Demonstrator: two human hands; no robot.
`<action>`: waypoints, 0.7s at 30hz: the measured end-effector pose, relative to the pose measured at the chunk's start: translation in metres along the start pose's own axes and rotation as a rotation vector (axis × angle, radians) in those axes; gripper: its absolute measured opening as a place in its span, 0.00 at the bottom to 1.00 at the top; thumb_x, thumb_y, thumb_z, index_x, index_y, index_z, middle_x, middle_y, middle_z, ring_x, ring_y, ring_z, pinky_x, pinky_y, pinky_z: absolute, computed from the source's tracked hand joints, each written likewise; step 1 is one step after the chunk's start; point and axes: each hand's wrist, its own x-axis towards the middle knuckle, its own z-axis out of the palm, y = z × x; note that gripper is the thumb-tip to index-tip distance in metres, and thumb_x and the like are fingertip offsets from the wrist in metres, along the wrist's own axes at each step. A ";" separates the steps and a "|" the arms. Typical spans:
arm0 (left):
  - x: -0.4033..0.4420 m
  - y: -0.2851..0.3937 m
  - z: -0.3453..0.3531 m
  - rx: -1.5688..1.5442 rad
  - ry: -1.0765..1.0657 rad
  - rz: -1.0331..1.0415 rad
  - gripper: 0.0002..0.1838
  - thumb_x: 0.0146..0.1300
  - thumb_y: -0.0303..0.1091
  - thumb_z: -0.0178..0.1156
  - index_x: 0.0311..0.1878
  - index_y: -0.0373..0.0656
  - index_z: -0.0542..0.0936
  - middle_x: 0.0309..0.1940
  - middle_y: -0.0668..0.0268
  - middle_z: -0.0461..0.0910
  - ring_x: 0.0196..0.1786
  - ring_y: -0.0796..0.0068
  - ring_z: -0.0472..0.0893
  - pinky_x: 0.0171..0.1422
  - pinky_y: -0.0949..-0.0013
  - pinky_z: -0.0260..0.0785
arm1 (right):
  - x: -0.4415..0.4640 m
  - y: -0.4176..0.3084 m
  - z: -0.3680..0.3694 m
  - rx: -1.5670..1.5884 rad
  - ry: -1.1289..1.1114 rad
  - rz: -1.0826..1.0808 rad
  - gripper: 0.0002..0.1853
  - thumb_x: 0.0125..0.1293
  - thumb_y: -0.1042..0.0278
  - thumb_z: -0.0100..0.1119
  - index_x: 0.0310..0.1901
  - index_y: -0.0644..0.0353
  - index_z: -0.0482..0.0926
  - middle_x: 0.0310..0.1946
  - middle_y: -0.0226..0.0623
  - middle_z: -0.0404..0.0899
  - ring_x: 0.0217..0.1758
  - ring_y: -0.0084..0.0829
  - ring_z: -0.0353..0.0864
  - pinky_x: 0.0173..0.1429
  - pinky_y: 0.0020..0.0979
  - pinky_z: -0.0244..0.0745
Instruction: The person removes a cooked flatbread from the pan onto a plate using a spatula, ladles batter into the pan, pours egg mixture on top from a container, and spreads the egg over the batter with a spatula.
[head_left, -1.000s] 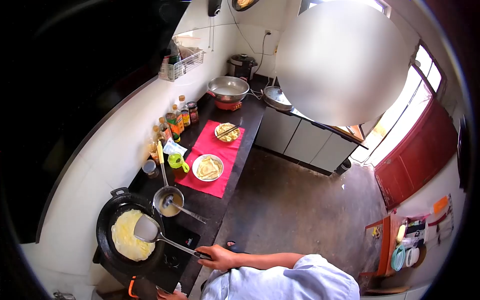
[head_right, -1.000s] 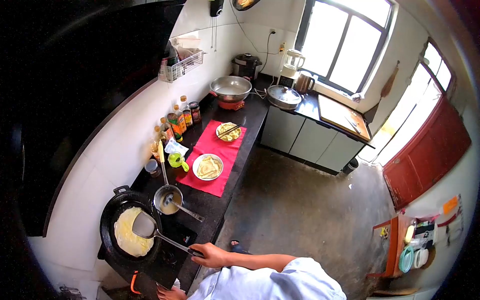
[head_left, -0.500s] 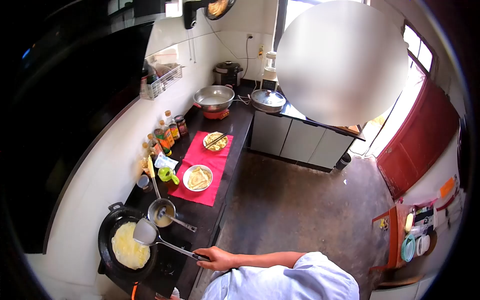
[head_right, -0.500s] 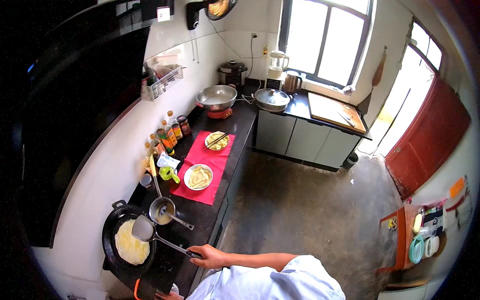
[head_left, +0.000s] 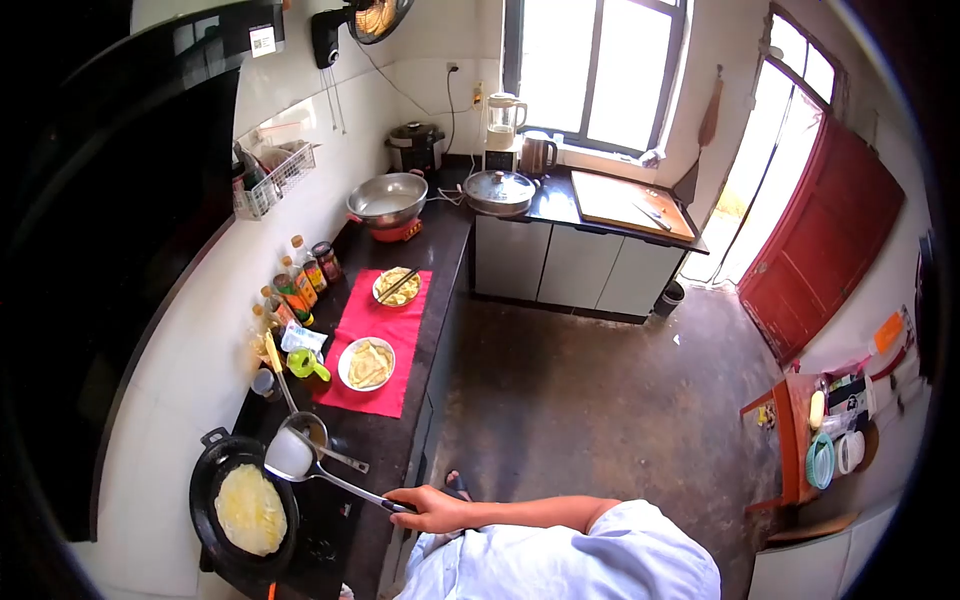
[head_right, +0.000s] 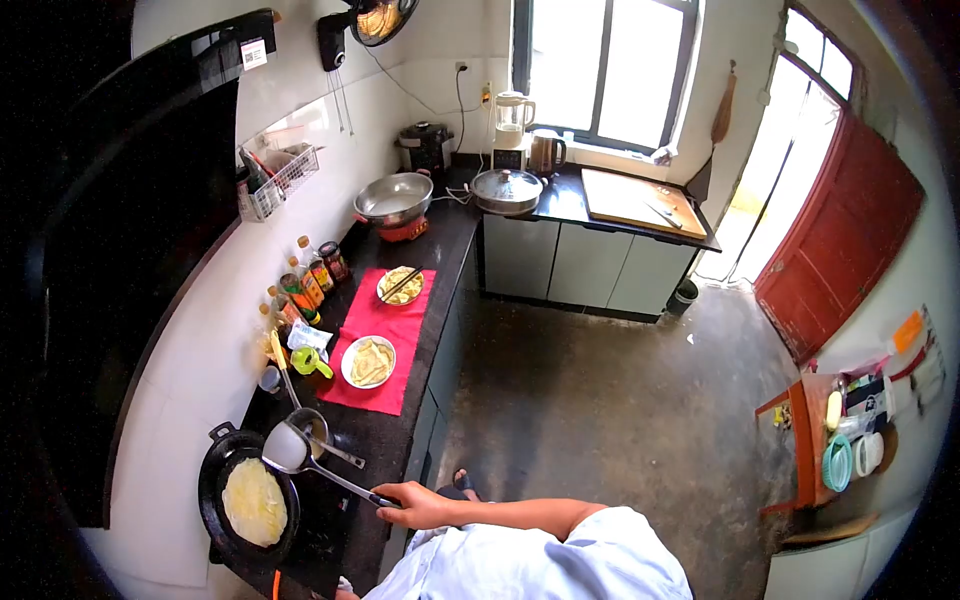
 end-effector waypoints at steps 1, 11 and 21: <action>-0.001 0.001 0.002 0.000 0.002 -0.002 0.28 0.75 0.59 0.46 0.68 0.57 0.79 0.66 0.62 0.80 0.68 0.62 0.78 0.68 0.55 0.66 | 0.000 -0.002 -0.001 0.010 -0.003 0.031 0.28 0.76 0.57 0.62 0.69 0.70 0.75 0.45 0.48 0.86 0.43 0.36 0.85 0.51 0.38 0.79; -0.002 -0.003 0.003 0.055 -0.019 -0.048 0.28 0.77 0.61 0.43 0.69 0.61 0.79 0.67 0.65 0.80 0.68 0.65 0.79 0.67 0.56 0.66 | 0.005 -0.018 -0.008 0.254 0.084 0.207 0.25 0.75 0.63 0.63 0.68 0.67 0.76 0.36 0.28 0.80 0.37 0.20 0.76 0.40 0.29 0.75; 0.015 -0.021 -0.060 0.290 -0.410 -0.130 0.29 0.78 0.62 0.41 0.72 0.63 0.78 0.70 0.67 0.79 0.70 0.67 0.78 0.68 0.58 0.65 | 0.020 0.003 -0.006 0.511 0.200 0.279 0.21 0.76 0.64 0.64 0.66 0.62 0.77 0.29 0.23 0.74 0.22 0.14 0.68 0.25 0.23 0.63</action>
